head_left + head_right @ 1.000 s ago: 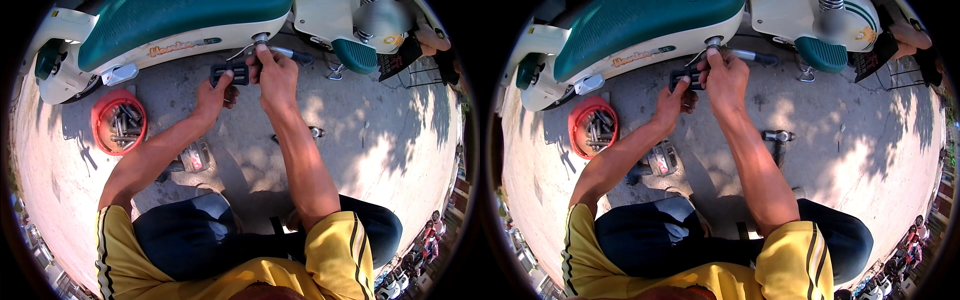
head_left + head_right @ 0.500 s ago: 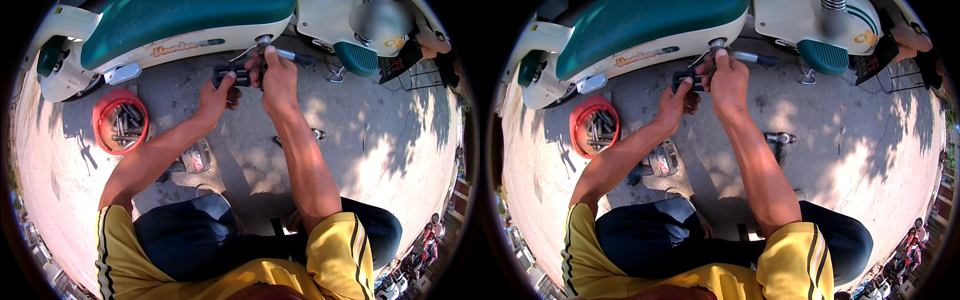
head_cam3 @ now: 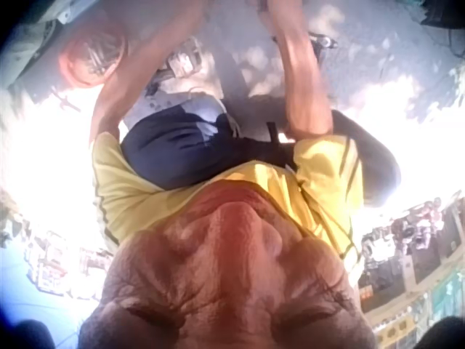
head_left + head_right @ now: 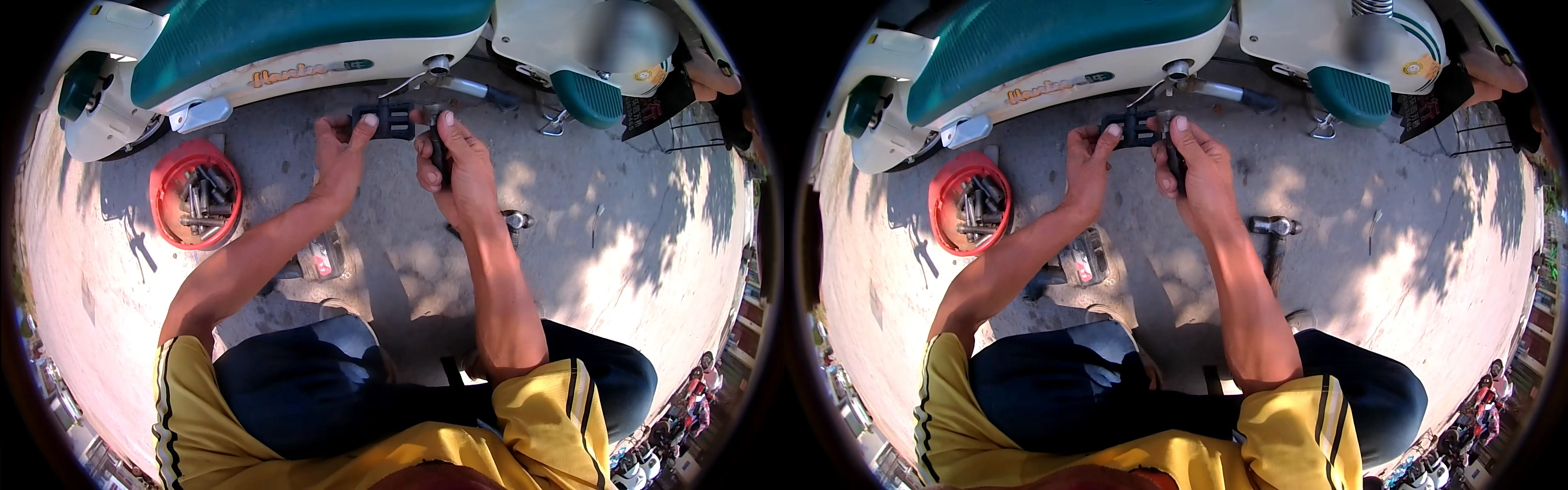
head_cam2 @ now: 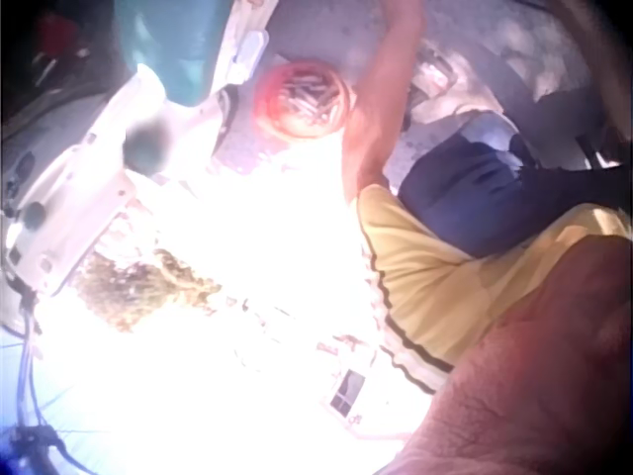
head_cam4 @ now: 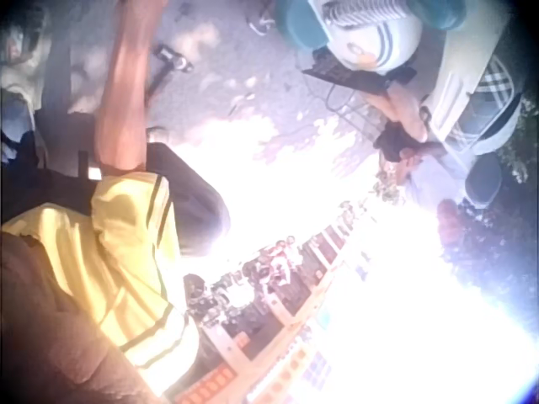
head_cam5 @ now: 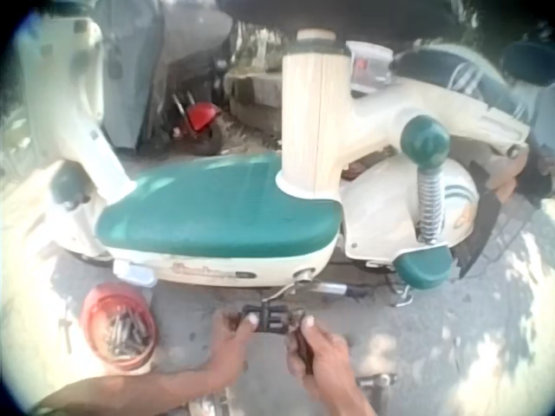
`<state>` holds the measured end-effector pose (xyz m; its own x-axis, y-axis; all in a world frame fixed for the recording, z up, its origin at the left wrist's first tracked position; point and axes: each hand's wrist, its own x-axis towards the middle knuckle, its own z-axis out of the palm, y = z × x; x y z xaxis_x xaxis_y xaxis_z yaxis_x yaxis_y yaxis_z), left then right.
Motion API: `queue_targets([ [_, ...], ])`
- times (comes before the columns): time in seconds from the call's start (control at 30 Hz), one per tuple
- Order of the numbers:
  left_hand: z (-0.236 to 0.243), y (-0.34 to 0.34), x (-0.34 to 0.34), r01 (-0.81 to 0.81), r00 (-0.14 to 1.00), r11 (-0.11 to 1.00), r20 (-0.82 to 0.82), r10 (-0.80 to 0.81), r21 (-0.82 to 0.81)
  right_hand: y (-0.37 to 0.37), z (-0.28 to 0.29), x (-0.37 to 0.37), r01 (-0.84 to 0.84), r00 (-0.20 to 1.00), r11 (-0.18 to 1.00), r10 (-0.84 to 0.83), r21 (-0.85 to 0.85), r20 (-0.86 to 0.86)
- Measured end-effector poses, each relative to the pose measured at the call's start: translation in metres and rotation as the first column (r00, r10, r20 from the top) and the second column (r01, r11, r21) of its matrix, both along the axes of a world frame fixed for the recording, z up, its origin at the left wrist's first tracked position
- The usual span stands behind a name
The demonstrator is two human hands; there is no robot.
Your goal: The person retrieves a small metal part from a cluttered workshop and moves outside to a white scooter. They squat down and repeatedly insert and remove the metal part into the scooter's rear wheel hub area, seemingly testing the fit or alignment.
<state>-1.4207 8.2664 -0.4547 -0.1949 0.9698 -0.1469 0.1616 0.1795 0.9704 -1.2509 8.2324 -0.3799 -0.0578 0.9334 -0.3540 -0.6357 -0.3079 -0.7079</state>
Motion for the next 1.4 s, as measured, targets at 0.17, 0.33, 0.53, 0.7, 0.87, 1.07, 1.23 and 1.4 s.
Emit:
queue_targets([
  [0.17, 0.043, -0.004, -0.011, 0.353, 0.929, 0.840, -0.052, -0.365, 0.413, -0.022, -0.011, 0.013, -0.083, 0.983, 0.994, 0.095, 0.077, -0.157],
  [0.33, 0.081, -0.006, 0.008, 0.656, 0.728, 0.597, -0.179, -0.661, 0.462, -0.030, -0.012, 0.026, -0.124, 0.985, 0.983, 0.139, 0.132, -0.105],
  [0.53, 0.088, -0.008, 0.025, 0.633, 0.724, 0.582, -0.123, -0.679, 0.510, -0.035, -0.004, 0.036, -0.149, 0.986, 0.952, 0.163, 0.268, -0.030],
  [0.7, 0.101, -0.009, 0.032, 0.578, 0.764, 0.628, -0.073, -0.641, 0.521, -0.039, 0.007, 0.031, -0.058, 0.987, 0.943, 0.005, 0.328, 0.161],
  [0.87, 0.092, -0.010, 0.035, 0.596, 0.782, 0.689, -0.101, -0.615, 0.413, -0.039, -0.008, 0.025, 0.026, 0.901, 0.918, -0.193, 0.396, 0.389],
  [1.07, 0.077, -0.006, 0.032, 0.556, 0.804, 0.755, 0.008, -0.595, 0.348, -0.039, -0.011, 0.024, -0.082, 0.722, 0.933, -0.186, 0.350, 0.666],
  [1.23, 0.074, -0.003, 0.032, 0.499, 0.810, 0.814, 0.171, -0.560, 0.298, -0.033, -0.018, 0.023, -0.137, 0.588, 0.856, -0.334, 0.498, 0.736],
  [1.4, 0.068, -0.003, 0.033, 0.471, 0.806, 0.840, 0.255, -0.534, 0.268, -0.038, -0.011, 0.007, 0.023, 0.594, 0.909, -0.346, 0.415, 0.726],
])
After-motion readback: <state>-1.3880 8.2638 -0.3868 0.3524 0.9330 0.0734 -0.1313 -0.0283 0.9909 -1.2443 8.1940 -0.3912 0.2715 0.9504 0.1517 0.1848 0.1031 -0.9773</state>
